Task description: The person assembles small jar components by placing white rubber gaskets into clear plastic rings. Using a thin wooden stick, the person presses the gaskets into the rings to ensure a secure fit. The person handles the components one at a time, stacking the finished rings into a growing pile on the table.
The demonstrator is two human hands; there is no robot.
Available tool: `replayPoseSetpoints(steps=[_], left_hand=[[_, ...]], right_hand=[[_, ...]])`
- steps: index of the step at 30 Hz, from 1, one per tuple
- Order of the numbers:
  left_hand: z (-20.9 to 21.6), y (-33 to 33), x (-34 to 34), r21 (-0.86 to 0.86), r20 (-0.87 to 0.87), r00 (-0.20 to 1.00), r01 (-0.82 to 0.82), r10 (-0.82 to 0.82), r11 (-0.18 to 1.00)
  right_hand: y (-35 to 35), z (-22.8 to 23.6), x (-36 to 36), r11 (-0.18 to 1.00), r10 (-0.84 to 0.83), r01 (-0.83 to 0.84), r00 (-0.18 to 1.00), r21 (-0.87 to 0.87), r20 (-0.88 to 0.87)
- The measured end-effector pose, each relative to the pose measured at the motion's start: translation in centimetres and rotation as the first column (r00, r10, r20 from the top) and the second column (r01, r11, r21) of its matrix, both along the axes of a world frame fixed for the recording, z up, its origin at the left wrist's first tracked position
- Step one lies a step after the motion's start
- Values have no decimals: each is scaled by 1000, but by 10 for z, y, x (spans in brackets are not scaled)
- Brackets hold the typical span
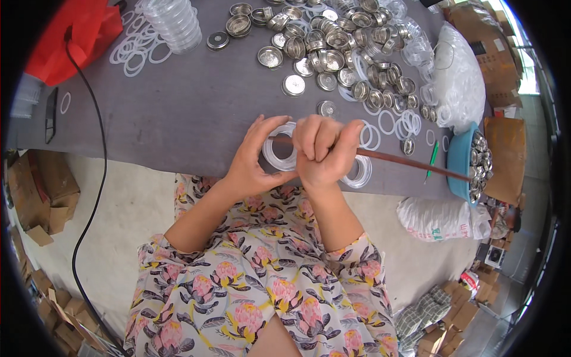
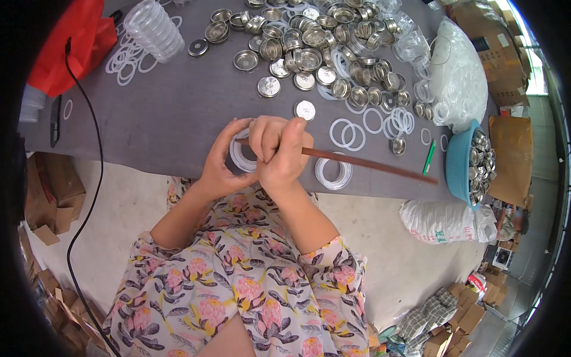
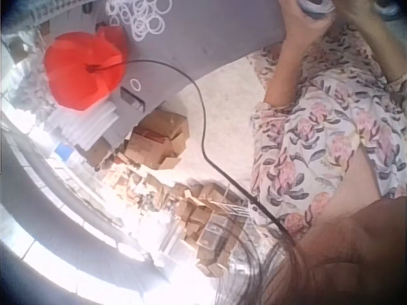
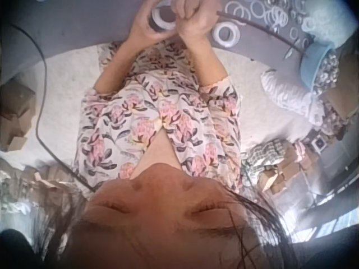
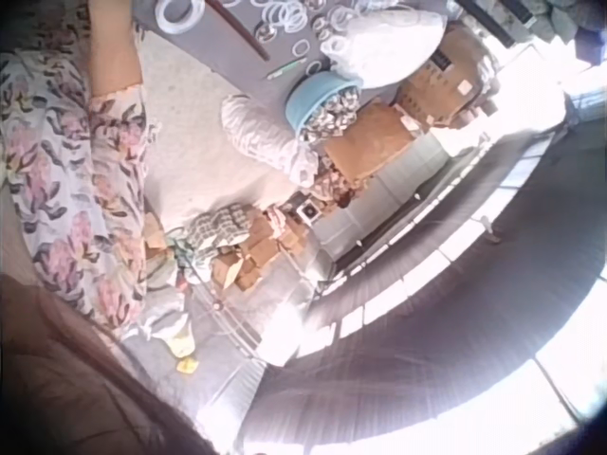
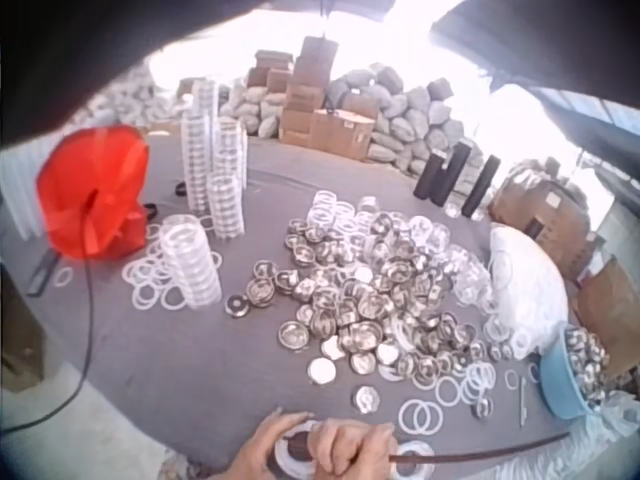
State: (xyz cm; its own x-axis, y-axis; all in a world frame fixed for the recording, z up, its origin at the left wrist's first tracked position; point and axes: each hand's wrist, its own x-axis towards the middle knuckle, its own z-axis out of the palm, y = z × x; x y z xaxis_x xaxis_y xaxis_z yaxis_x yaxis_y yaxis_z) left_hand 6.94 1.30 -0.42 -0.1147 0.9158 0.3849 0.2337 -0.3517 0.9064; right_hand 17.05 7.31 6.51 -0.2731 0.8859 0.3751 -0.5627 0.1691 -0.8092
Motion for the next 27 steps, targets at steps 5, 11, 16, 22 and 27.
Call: replayPoseSetpoints(steps=[5, 11, 16, 22, 27], left_hand=[[3, 1, -2, -7, -46, 999, 9, -10, 1000], [1, 1, 0, -16, -38, 999, 10, -10, 1000], [0, 2, 2, -3, -27, 1000, -11, 11, 1000], [2, 2, 0, -31, -63, 998, -22, 20, 999], [-1, 3, -1, 11, -102, 995, 11, -10, 1000]], right_hand=[[6, 16, 23, 977, -68, 17, 969, 214, 236], [-11, 21, 25, 976, 125, -99, 984, -194, 128], [4, 10, -16, 990, -88, 94, 994, -101, 61], [4, 43, 36, 937, -348, 319, 853, 141, 389], [-37, -6, 116, 853, -498, 231, 84, 469, 863]])
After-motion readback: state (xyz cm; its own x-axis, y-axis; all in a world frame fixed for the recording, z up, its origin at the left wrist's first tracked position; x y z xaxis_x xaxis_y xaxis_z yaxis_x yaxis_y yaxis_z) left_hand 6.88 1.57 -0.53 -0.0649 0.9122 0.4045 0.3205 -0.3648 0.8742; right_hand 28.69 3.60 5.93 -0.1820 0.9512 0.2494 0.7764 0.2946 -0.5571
